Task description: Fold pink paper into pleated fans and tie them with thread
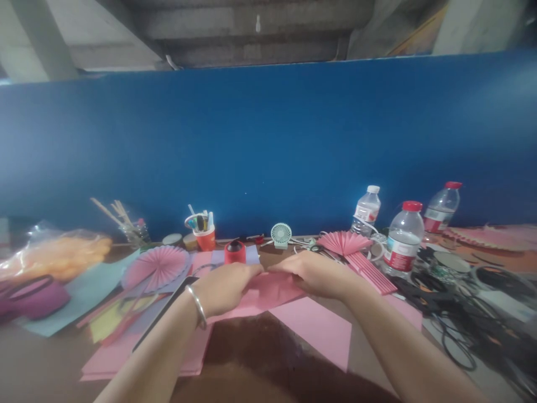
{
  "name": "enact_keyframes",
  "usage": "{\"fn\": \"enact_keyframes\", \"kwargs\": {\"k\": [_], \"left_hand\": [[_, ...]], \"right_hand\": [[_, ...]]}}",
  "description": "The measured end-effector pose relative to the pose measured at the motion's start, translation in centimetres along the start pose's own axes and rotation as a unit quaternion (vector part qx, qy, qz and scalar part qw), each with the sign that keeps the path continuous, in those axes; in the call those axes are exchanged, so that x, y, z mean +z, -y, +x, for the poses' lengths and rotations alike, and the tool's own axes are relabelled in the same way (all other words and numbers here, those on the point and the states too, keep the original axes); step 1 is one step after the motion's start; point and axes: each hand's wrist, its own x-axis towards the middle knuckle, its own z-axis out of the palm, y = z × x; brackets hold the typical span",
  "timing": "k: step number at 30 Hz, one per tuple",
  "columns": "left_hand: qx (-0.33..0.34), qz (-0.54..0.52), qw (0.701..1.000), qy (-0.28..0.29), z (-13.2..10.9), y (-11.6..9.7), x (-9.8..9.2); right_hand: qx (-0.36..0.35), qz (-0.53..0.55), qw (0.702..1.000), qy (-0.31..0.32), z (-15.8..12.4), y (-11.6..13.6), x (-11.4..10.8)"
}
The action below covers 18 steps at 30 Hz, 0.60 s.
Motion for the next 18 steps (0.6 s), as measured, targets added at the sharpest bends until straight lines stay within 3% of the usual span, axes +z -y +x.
{"fn": "enact_keyframes", "kwargs": {"k": [4, 12, 18], "left_hand": [[0.013, -0.023, 1.000, 0.003, 0.0, 0.2, 0.0], [0.016, -0.051, 0.998, -0.018, 0.8, -0.3, 0.3], [0.019, -0.038, 0.999, -0.022, 0.9, -1.0, 0.1]], "right_hand": [[-0.028, -0.027, 0.999, 0.001, 0.2, -0.3, 0.5], [-0.009, -0.194, 0.976, -0.103, 0.9, 0.5, 2.9], [-0.096, -0.197, 0.960, -0.177, 0.9, 0.6, 3.0]]}}
